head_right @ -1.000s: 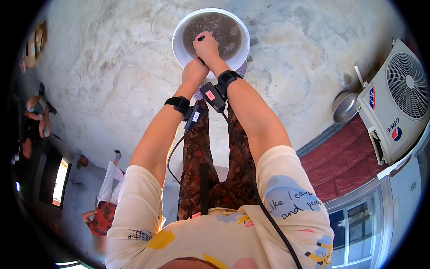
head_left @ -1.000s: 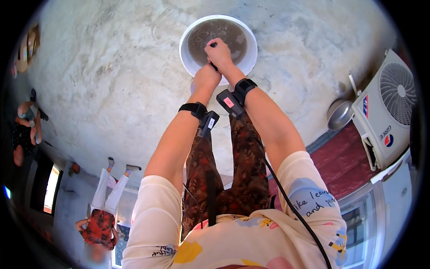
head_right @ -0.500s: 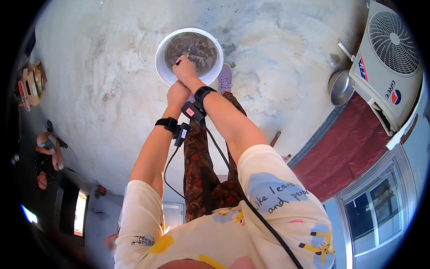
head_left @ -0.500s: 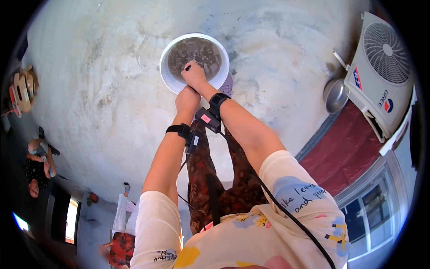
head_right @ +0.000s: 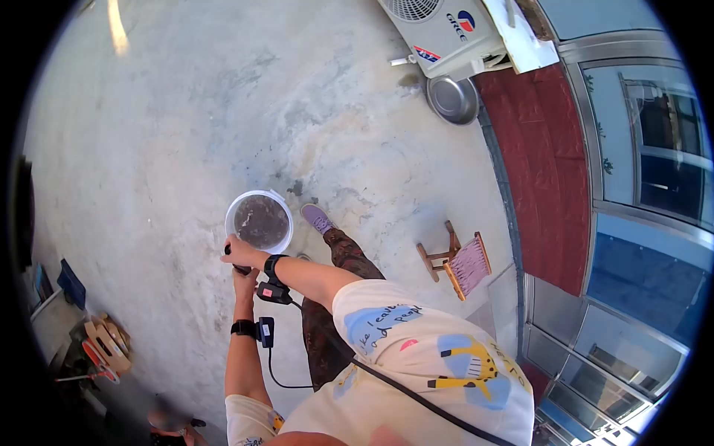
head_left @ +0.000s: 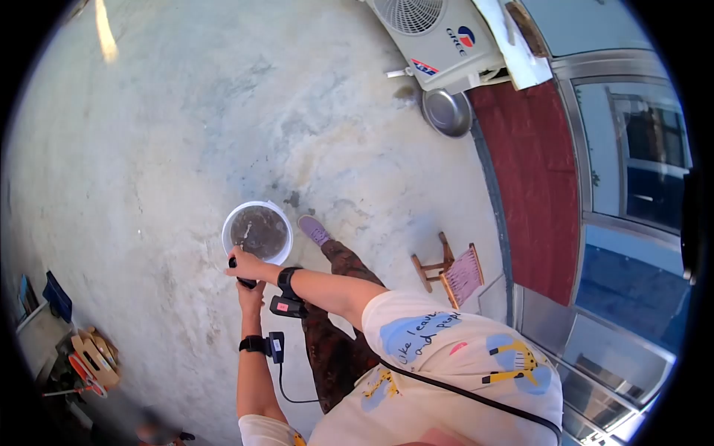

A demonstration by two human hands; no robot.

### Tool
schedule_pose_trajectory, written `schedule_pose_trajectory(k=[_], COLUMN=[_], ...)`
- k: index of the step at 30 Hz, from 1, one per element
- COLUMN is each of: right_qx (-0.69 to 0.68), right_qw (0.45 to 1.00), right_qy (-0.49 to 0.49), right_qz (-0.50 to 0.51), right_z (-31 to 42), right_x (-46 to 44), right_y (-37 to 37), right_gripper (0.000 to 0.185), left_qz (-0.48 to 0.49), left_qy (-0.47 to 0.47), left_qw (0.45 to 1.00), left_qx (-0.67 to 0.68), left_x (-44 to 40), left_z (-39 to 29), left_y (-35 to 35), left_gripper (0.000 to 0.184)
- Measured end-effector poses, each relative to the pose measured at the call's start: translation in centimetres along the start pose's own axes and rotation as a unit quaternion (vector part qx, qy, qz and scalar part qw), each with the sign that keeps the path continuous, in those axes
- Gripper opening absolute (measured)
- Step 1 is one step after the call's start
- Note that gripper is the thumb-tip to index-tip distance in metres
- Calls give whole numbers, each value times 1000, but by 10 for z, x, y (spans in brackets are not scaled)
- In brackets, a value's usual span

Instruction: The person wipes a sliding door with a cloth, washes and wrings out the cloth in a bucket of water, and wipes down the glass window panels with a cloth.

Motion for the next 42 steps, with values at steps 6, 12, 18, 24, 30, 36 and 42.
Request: schedule_pose_trajectory(k=[6, 12, 18, 24, 30, 36, 42], right_qx=[-91, -239, -323, -222, -78, -173, -520], right_qw=[985, 961, 888, 803, 777, 804, 735], right_qy=[145, 138, 120, 159, 43, 175, 295], right_qz=[18, -6, -306, -530, -623, -540, -321], right_z=[166, 189, 157, 108, 132, 177, 146], right_x=[125, 306, 436, 538, 670, 757, 722], right_y=[101, 202, 262, 336, 420, 509, 548], right_gripper=[46, 37, 29, 25, 20, 40, 48], left_qz=[283, 455, 472, 470, 342, 432, 617], left_qy=[-121, -213, -377, -454, -560, -534, -169], left_qw=[929, 849, 792, 738, 714, 688, 725], left_qx=[205, 162, -92, -170, -244, -234, -255], left_x=[140, 233, 354, 439, 498, 585, 616], left_z=[-62, -136, -175, -190, -191, -233, -257], left_y=[21, -54, -209, -343, -449, -567, -671], left_gripper=[47, 39, 26, 25, 21, 18, 25])
Point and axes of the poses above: each hand's wrist, its own x-axis away from the middle knuckle, its own y-axis out of the back of the hand, z = x × y, the point moved 6 cm from there along -x, towards the middle knuckle, and after that the axes turned 8 degrees about y, right-handed, at the moved point
